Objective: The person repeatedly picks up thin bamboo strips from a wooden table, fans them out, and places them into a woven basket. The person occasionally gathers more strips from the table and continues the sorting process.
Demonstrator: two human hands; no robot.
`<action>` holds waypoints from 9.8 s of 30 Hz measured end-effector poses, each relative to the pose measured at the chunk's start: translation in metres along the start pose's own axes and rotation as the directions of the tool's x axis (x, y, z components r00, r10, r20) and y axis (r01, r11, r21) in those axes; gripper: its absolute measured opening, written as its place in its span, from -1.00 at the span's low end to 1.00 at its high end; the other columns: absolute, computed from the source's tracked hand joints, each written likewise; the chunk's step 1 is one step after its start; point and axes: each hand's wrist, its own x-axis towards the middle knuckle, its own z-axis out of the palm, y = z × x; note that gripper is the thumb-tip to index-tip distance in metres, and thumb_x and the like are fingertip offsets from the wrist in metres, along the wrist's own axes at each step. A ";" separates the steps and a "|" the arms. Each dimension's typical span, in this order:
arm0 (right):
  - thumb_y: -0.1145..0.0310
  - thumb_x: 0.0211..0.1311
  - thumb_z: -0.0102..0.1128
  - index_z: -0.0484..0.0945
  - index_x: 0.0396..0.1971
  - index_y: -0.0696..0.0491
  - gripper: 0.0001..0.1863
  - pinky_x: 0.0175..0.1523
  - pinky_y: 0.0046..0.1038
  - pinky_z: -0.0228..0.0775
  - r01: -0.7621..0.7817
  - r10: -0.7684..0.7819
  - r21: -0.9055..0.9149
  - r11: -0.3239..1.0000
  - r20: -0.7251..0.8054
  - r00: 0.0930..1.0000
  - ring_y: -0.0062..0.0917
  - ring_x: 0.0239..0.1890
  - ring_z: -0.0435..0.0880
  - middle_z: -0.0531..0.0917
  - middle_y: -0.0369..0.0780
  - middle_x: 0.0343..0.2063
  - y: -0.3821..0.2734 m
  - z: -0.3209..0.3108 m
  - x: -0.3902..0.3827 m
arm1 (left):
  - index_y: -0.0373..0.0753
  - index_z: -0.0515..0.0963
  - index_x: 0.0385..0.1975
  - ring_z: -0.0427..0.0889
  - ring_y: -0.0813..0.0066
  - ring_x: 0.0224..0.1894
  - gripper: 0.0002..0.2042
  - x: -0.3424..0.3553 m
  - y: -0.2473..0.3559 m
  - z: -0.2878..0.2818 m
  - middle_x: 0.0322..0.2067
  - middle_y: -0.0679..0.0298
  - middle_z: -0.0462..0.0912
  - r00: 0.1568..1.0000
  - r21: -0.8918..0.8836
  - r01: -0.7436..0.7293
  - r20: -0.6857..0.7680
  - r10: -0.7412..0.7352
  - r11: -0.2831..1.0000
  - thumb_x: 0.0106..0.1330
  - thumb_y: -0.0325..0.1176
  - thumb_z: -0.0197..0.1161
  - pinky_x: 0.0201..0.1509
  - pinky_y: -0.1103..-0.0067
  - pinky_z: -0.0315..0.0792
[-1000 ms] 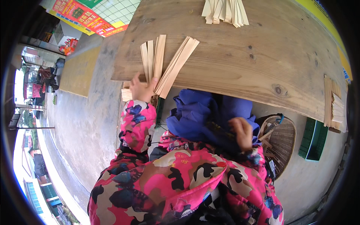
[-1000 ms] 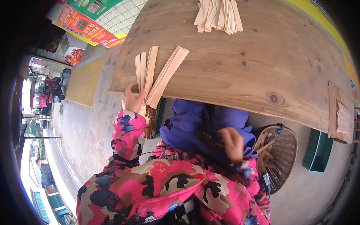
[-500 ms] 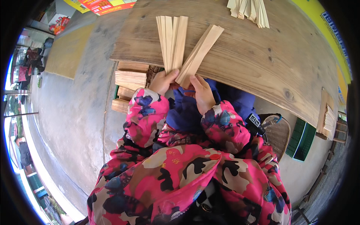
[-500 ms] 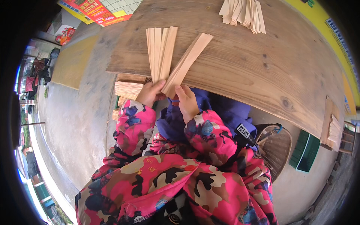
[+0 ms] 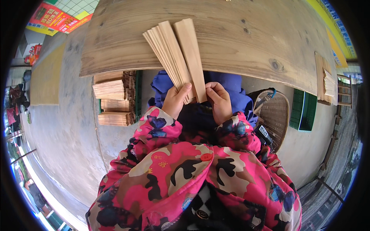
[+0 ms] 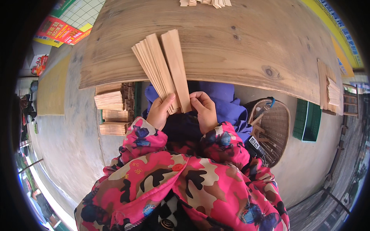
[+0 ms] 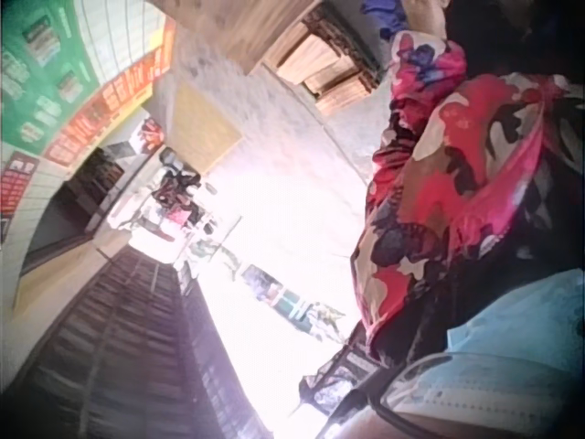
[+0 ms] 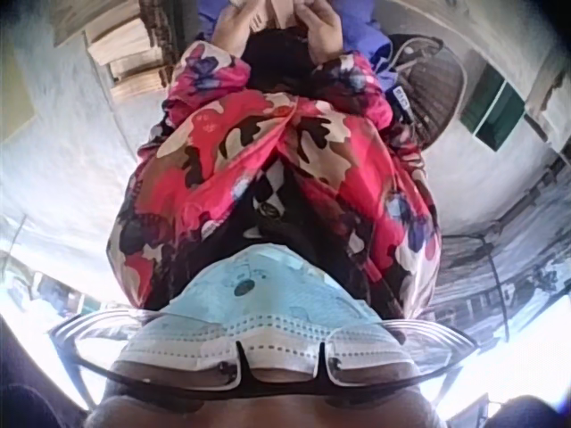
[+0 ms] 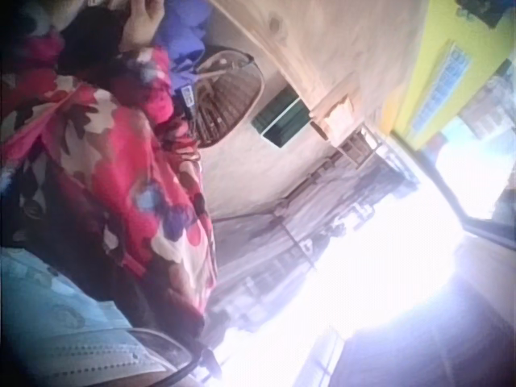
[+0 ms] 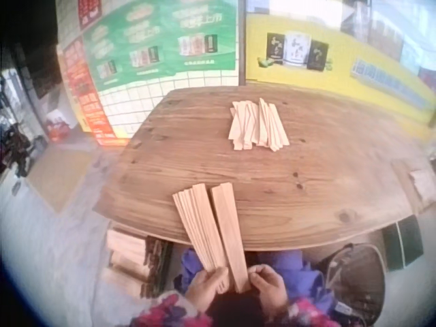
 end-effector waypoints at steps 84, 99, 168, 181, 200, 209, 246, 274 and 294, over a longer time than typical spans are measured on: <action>0.42 -0.21 0.11 0.56 -0.73 0.03 -0.93 -0.49 -0.43 0.37 0.021 -0.321 -0.753 -0.658 0.306 0.896 -0.43 -0.52 0.56 0.52 -0.26 -0.68 -0.061 0.027 0.025 | -0.39 0.37 -0.06 0.32 0.70 -0.66 -0.45 -0.035 0.040 0.031 -0.58 0.32 0.44 0.957 0.192 -0.286 0.002 0.291 0.939 0.33 0.05 -0.21 -0.58 0.77 0.18; 0.35 -0.03 0.14 0.47 -0.69 0.19 -0.78 -0.57 -0.51 0.18 0.105 -0.344 -0.979 0.172 0.040 0.938 -0.62 -0.71 0.36 0.43 -0.20 -0.78 -0.128 -0.044 -0.016 | -0.43 0.33 -0.04 0.35 0.62 -0.67 -0.45 -0.036 0.041 0.038 -0.63 0.27 0.42 0.953 0.223 -0.292 -0.011 0.302 0.930 0.32 0.02 -0.18 -0.60 0.73 0.23; 0.40 0.14 0.10 0.48 -0.47 0.12 -0.89 -0.64 -0.75 0.06 0.201 -0.204 -0.048 0.978 -0.072 0.976 -0.84 -0.68 0.27 0.46 -0.40 -0.62 -0.090 -0.026 -0.012 | -0.36 0.34 -0.06 0.42 0.65 -0.20 -0.63 -0.031 0.032 0.073 -0.24 0.33 0.49 0.943 0.238 -0.217 0.303 0.140 0.947 0.16 -0.41 0.21 -0.09 0.67 0.31; 0.32 0.13 0.17 0.48 -0.52 0.10 -0.83 -0.70 -0.73 -0.10 0.308 -0.309 -0.060 0.949 0.002 0.951 -0.86 -0.79 0.13 0.35 -0.46 -0.78 -0.138 -0.039 0.008 | -0.38 0.28 0.02 0.45 0.67 -0.34 -0.54 -0.035 0.039 0.076 -0.33 0.29 0.52 0.944 0.115 -0.136 0.316 0.094 0.984 0.22 -0.22 0.16 -0.22 0.70 0.34; 0.34 0.19 0.09 0.36 -0.23 0.21 -0.73 -0.27 -0.63 0.31 0.254 -0.273 -0.250 0.934 -0.041 0.961 -0.66 -0.39 0.43 0.49 -0.25 -0.44 -0.003 -0.012 -0.024 | -0.37 0.28 0.06 0.42 0.47 -0.03 -0.65 -0.013 -0.007 0.069 -0.11 0.21 0.46 1.000 -0.059 -0.008 -0.026 0.007 0.998 0.35 -0.34 -0.14 0.07 0.58 0.26; 0.32 0.21 0.05 0.36 -0.37 0.20 -0.78 -0.36 -0.57 0.31 0.190 -0.255 -0.383 0.904 -0.124 0.959 -0.65 -0.48 0.42 0.49 -0.23 -0.52 -0.013 -0.013 -0.020 | -0.29 0.34 -0.08 0.48 0.66 -0.40 -0.73 -0.020 0.006 0.070 -0.36 0.37 0.49 0.994 -0.076 0.092 0.067 -0.087 0.993 0.28 -0.33 0.06 -0.40 0.68 0.39; 0.28 0.14 0.17 0.46 -0.38 0.18 -0.76 -0.33 -0.71 0.24 0.088 -0.124 -0.265 0.960 -0.123 0.985 -0.77 -0.44 0.39 0.51 -0.35 -0.50 -0.024 -0.013 -0.020 | -0.31 0.38 -0.09 0.50 0.60 -0.22 -0.70 -0.017 0.011 0.057 -0.25 0.32 0.52 0.987 -0.095 0.142 0.093 -0.133 0.985 0.18 -0.45 0.15 -0.14 0.61 0.39; 0.28 0.07 0.22 0.48 -0.39 0.24 -0.70 -0.38 -0.66 0.30 0.061 -0.046 0.081 0.995 -0.177 0.983 -0.76 -0.46 0.43 0.54 -0.30 -0.51 -0.025 -0.010 -0.021 | -0.31 0.34 -0.05 0.50 0.56 -0.17 -0.63 -0.019 0.019 0.056 -0.21 0.30 0.51 0.982 -0.118 0.164 0.111 -0.151 0.980 0.16 -0.40 0.21 -0.10 0.58 0.38; 0.30 0.13 0.14 0.47 -0.32 0.24 -0.72 -0.27 -0.66 0.30 0.028 -0.052 -0.190 0.981 -0.126 0.991 -0.73 -0.39 0.46 0.55 -0.29 -0.43 -0.028 -0.011 -0.022 | -0.28 0.35 -0.07 0.51 0.59 -0.22 -0.65 -0.021 0.017 0.060 -0.24 0.32 0.52 0.989 -0.099 0.130 0.080 -0.123 0.987 0.16 -0.38 0.22 -0.16 0.63 0.41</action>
